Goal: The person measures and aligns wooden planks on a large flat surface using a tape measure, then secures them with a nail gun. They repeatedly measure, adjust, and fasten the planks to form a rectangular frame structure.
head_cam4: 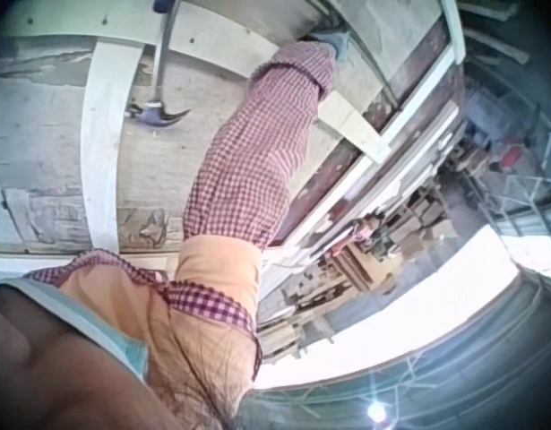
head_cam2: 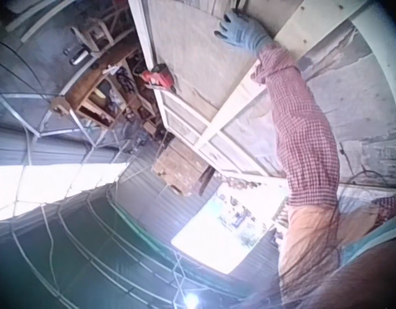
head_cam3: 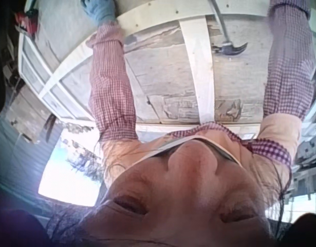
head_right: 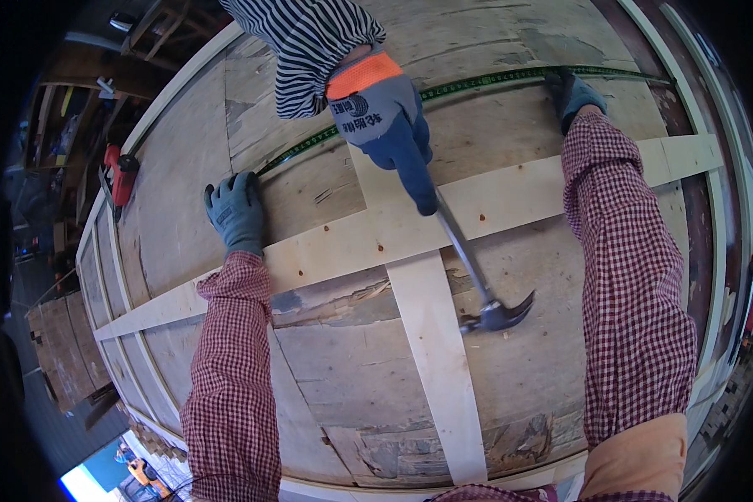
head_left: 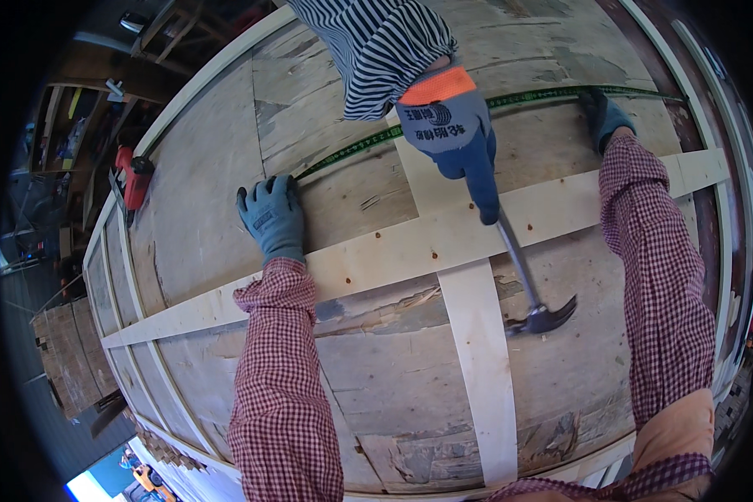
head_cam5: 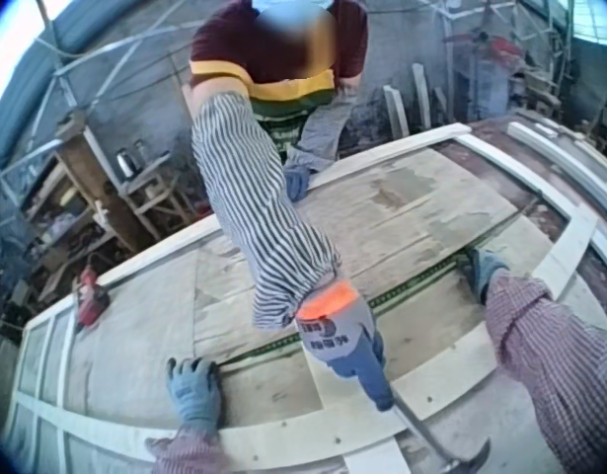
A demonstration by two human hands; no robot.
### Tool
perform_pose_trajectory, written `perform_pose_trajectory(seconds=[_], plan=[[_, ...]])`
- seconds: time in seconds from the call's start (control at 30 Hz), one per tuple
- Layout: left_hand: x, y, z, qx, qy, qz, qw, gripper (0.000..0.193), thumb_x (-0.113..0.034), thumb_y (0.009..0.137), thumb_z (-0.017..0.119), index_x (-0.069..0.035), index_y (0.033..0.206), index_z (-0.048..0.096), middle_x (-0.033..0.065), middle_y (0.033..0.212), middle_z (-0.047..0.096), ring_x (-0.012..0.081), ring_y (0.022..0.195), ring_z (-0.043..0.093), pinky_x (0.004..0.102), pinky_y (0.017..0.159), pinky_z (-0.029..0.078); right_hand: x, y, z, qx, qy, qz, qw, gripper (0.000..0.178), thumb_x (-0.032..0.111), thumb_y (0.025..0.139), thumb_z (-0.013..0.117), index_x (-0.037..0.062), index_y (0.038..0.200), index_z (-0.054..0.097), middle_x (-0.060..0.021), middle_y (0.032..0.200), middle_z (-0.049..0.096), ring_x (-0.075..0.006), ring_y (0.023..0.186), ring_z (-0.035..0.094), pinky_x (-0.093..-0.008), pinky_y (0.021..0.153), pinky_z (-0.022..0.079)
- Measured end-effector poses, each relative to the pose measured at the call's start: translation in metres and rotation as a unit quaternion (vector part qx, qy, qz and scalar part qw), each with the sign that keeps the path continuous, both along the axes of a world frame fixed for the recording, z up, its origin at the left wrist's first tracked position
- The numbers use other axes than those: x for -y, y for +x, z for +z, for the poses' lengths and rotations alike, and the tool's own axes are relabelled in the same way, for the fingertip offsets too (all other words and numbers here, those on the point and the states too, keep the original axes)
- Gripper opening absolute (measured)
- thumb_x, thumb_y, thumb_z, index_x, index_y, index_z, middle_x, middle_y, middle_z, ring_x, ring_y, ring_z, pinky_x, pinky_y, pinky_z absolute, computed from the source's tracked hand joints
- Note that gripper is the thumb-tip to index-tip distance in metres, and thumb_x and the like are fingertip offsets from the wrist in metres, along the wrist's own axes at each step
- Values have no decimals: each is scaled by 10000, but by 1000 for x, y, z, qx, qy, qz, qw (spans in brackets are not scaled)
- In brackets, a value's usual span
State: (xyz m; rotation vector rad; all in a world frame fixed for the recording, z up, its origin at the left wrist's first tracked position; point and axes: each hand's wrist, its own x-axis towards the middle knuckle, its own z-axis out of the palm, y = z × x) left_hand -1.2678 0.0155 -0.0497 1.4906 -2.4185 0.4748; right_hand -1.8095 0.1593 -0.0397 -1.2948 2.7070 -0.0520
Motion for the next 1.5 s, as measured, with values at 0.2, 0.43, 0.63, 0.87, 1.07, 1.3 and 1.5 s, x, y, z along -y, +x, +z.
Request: perform_pose_trajectory(seconds=[0.2, 0.43, 0.63, 0.87, 1.07, 1.3, 1.5], plan=[[1, -6, 1, -4, 9, -1, 1000, 142, -233, 869, 560, -180, 964, 651, 70, 997, 649, 274, 995, 572, 487, 1040, 312, -9, -26, -23, -37, -33, 34, 998, 546, 429, 933, 453, 105, 1373, 429, -178, 1335, 511, -338, 1231, 489, -420, 1030, 389], [0, -1, 3, 4, 16, 2, 1000, 144, -234, 874, 554, -177, 966, 649, 74, 997, 651, 275, 986, 573, 484, 1041, 313, 2, -10, -9, -15, 9, -16, 1000, 603, 545, 919, 397, 132, 1353, 460, -176, 1339, 508, -354, 1230, 484, -437, 1015, 396], [1, -4, 3, -3, 16, 0, 1000, 141, -240, 883, 543, -179, 960, 644, 67, 992, 653, 275, 986, 574, 479, 1045, 309, 0, -17, -8, 5, 16, -22, 1000, 552, 467, 930, 440, 132, 1370, 439, -169, 1343, 506, -340, 1229, 487, -414, 1015, 399], [1, -5, 2, 5, 13, -3, 1000, 143, -245, 884, 540, -182, 964, 641, 65, 1002, 653, 272, 989, 573, 480, 1046, 311, 2, 10, 18, -8, 48, -32, 998, 504, 397, 954, 425, 111, 1369, 437, -160, 1322, 527, -327, 1217, 498, -392, 1015, 399], [2, -4, 2, 16, 18, 7, 1000, 149, -256, 899, 527, -187, 965, 642, 63, 1013, 652, 268, 996, 572, 477, 1059, 304, -5, -7, -2, 8, 18, 13, 1000, 460, 299, 945, 462, 100, 1359, 444, -137, 1285, 562, -309, 1175, 531, -377, 979, 427], [4, -9, 0, 22, 10, -3, 1000, 158, -256, 903, 514, -179, 967, 636, 56, 996, 650, 258, 992, 572, 478, 1052, 310, -5, -31, -27, -1, -19, 31, 999, 428, 167, 949, 473, 56, 1360, 420, -147, 1201, 612, -267, 1073, 592, -334, 871, 494], [2, -1, -2, 12, 3, -7, 1000, 162, -263, 899, 519, -178, 971, 636, 59, 995, 649, 265, 988, 573, 483, 1049, 309, -4, -8, -3, -22, 19, 26, 999, 440, 251, 953, 440, 77, 1356, 440, -131, 1299, 557, -282, 1154, 554, -352, 947, 457]])
